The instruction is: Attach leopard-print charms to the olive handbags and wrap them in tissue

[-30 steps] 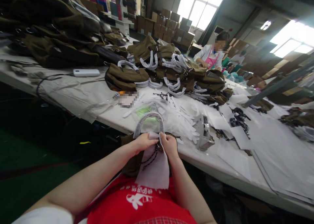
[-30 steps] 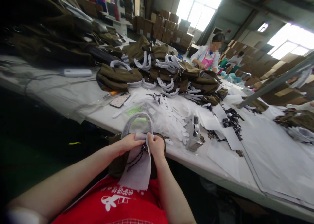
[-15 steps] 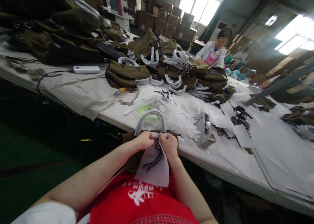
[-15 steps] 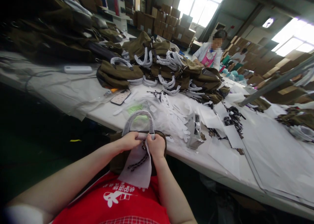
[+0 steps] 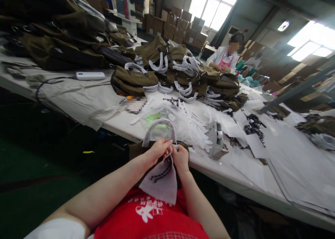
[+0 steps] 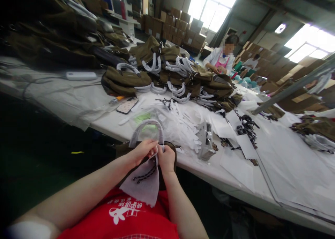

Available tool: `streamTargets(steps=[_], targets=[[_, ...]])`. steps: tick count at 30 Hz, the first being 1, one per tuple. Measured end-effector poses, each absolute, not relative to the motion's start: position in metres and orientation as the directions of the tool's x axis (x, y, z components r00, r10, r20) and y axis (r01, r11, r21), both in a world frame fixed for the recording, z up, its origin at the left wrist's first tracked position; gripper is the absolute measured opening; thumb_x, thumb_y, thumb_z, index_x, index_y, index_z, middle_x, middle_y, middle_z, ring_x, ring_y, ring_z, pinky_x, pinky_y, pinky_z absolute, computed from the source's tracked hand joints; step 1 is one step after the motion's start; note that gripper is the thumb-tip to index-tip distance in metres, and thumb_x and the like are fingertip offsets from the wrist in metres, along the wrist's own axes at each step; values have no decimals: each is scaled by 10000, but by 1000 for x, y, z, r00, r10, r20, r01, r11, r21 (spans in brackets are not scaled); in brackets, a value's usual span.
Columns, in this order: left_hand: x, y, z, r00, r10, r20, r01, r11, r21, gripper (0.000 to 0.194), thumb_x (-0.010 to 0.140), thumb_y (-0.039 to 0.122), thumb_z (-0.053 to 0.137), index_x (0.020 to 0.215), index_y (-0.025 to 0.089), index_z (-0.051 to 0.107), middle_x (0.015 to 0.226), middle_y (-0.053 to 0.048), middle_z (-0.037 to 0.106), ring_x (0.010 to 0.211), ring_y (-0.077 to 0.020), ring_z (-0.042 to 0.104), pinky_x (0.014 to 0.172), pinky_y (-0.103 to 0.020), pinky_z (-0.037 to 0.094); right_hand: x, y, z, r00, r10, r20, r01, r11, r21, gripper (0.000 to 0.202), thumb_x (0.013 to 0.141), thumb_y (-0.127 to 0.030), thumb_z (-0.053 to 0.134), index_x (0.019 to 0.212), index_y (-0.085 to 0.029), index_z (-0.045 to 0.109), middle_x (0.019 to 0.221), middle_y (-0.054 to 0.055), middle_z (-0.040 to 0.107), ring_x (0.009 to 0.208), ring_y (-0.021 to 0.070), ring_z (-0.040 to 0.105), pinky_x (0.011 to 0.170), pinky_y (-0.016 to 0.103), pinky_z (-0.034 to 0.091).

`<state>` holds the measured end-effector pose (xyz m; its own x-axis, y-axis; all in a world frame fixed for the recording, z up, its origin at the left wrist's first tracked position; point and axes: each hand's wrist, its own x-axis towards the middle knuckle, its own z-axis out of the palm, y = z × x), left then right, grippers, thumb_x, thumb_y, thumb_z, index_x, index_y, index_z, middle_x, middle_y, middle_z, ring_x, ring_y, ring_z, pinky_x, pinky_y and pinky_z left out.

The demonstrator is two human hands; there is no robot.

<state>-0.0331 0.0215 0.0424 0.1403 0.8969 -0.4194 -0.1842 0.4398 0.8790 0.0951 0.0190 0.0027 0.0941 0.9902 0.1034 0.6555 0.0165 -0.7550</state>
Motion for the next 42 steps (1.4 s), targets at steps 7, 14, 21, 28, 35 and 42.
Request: streamTargets(steps=[7, 14, 21, 28, 35, 42], targets=[[-36, 17, 45, 138, 862, -489, -234, 508, 829, 489, 703, 210, 557, 1179, 109, 511, 691, 3, 611, 503, -92, 516, 421, -186, 323, 96, 18, 7, 103, 994, 44, 565, -22, -825, 491, 849, -560, 504, 522, -194, 494, 468, -39, 492, 471, 117, 432, 493, 231, 310], [-36, 14, 47, 174, 863, -475, -127, 498, 858, 674, 620, 121, 533, 1289, 74, 472, 755, -16, 646, 533, -123, 563, 460, -219, 394, 104, 18, 11, -1, 999, 36, 502, 32, -865, 455, 854, -517, 491, 573, -172, 589, 519, -1, 571, 518, 140, 493, 512, 237, 341], [-50, 7, 44, -44, 943, -331, -54, 329, 943, 281, 676, 249, 744, 922, 152, 651, 654, 24, 612, 629, -140, 568, 632, -236, 431, 99, 22, -2, 71, 995, -67, 234, -81, -969, 447, 821, -546, 506, 662, -150, 639, 586, 10, 593, 547, 142, 483, 533, 242, 378], [-32, -1, 20, 258, 795, -549, -316, 607, 730, 332, 719, 390, 757, 825, 81, 695, 644, -52, 680, 594, -183, 622, 605, -291, 486, 91, 17, -3, 62, 996, -70, 201, -82, -976, 445, 830, -562, 529, 680, -158, 639, 629, 15, 618, 591, 152, 523, 558, 238, 409], [-42, 3, 13, 306, 795, -524, -389, 606, 694, 473, 551, 372, 872, 893, 84, 718, 662, -53, 703, 553, -148, 597, 550, -252, 429, 111, 16, 32, -14, 994, 106, 674, 88, -734, 334, 846, -484, 566, 701, -215, 700, 636, 10, 670, 617, 171, 589, 604, 256, 413], [-51, 8, 21, 326, 790, -520, -353, 611, 708, 514, 521, 336, 893, 928, 72, 724, 687, -83, 731, 532, -137, 589, 517, -228, 386, 126, 33, 40, -207, 978, 31, 521, 137, -842, 206, 777, -280, 585, 899, -201, 731, 786, 22, 727, 660, 169, 630, 665, 274, 487]])
